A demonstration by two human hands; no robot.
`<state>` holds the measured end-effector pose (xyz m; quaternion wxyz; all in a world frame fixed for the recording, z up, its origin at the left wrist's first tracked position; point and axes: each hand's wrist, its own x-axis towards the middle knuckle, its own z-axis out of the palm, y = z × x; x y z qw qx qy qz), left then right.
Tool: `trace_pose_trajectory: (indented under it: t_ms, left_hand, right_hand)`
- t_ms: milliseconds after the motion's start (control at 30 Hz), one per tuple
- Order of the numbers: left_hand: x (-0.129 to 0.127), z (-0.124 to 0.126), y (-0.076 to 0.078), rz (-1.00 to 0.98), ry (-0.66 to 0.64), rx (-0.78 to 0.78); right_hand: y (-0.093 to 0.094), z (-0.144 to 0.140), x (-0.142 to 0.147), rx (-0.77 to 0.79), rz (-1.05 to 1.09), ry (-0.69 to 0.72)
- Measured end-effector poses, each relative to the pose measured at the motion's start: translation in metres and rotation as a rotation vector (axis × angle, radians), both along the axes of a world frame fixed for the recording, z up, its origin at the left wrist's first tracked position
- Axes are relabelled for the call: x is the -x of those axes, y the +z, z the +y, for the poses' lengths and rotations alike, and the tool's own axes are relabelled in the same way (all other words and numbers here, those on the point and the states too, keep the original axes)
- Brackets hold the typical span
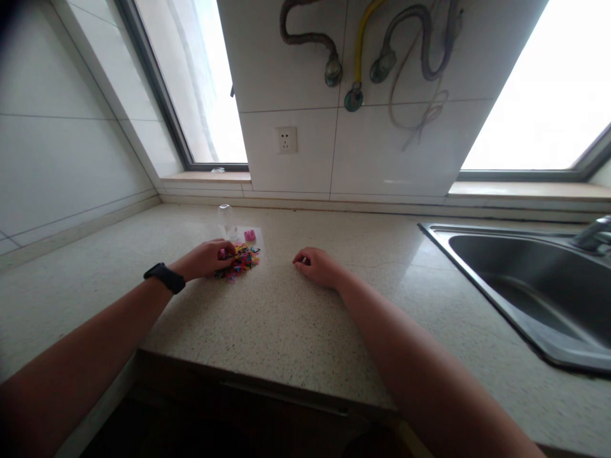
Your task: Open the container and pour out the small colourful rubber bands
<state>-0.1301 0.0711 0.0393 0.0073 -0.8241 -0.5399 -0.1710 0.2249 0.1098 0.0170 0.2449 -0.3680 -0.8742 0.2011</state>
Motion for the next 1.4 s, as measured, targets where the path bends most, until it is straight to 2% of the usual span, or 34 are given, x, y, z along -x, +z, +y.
trace_pose_trajectory:
  t_ms: [533, 1400]
  left_hand:
    - [0.006, 0.007, -0.002, -0.284, 0.023, -0.034]
    - [0.015, 0.006, 0.008, -0.352, -0.045, -0.065]
  right_hand:
    - [-0.003, 0.002, -0.002, -0.02, -0.001, 0.004]
    - [-0.005, 0.003, -0.002, -0.016, 0.009, 0.009]
